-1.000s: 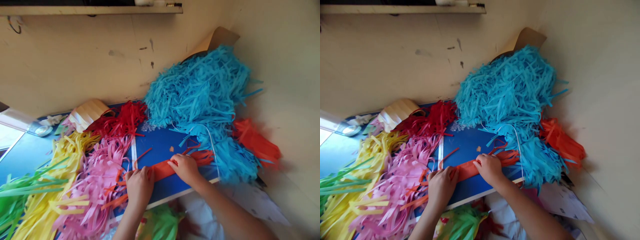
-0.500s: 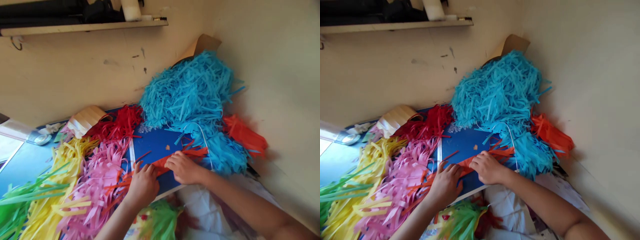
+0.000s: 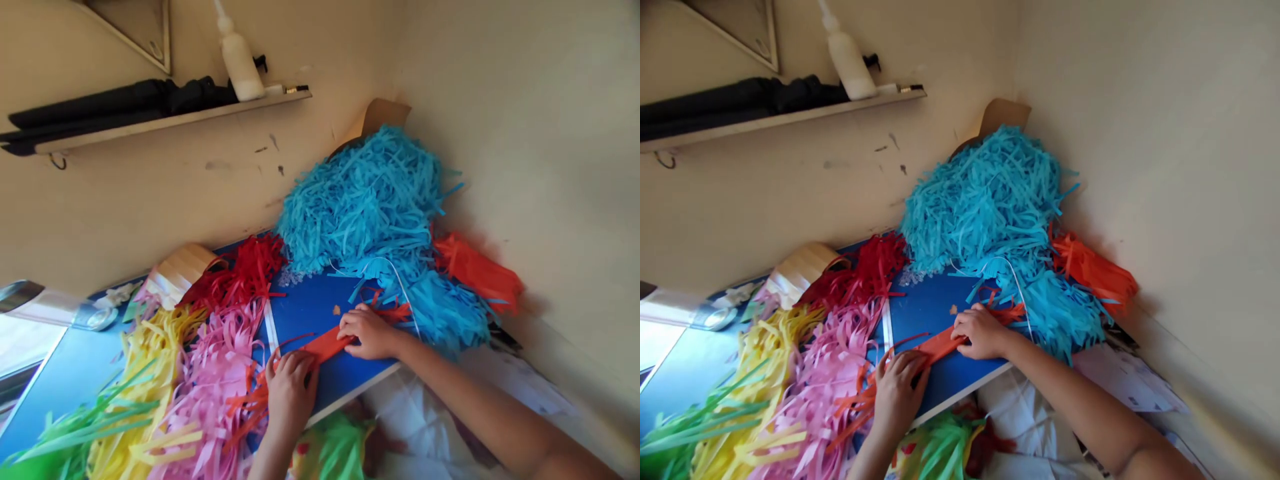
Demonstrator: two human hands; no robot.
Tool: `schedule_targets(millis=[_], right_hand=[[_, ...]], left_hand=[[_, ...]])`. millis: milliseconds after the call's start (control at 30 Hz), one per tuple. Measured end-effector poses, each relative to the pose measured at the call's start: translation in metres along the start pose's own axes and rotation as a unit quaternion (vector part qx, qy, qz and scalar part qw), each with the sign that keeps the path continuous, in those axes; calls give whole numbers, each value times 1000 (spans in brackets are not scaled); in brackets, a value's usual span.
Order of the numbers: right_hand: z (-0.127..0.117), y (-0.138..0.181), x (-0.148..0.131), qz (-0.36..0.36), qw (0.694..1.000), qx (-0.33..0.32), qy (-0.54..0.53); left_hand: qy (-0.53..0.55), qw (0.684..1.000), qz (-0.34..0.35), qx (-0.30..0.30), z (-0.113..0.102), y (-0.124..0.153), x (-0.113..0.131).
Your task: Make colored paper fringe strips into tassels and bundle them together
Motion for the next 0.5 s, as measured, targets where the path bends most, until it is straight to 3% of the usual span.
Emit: schedule_targets(millis=[167, 333, 500], right_hand=[[3, 6, -2, 30, 999, -11, 23], [8, 7, 4, 70, 997, 21, -8], [7, -2, 7, 140, 990, 27, -19]], left_hand=[[22, 1000, -6, 18, 0, 0, -6], [41, 998, -26, 29, -3, 0, -11], [-13, 998, -54, -9, 2, -9, -15]])
Point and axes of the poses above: each hand's wrist, its own y-axis away from the middle knuckle, its own z-axis out of the palm, x = y × z, the point moved 5 cm from there along -y, towards the middle knuckle, and after that the axes turned 5 degrees about -z, right-handed, at the moved point
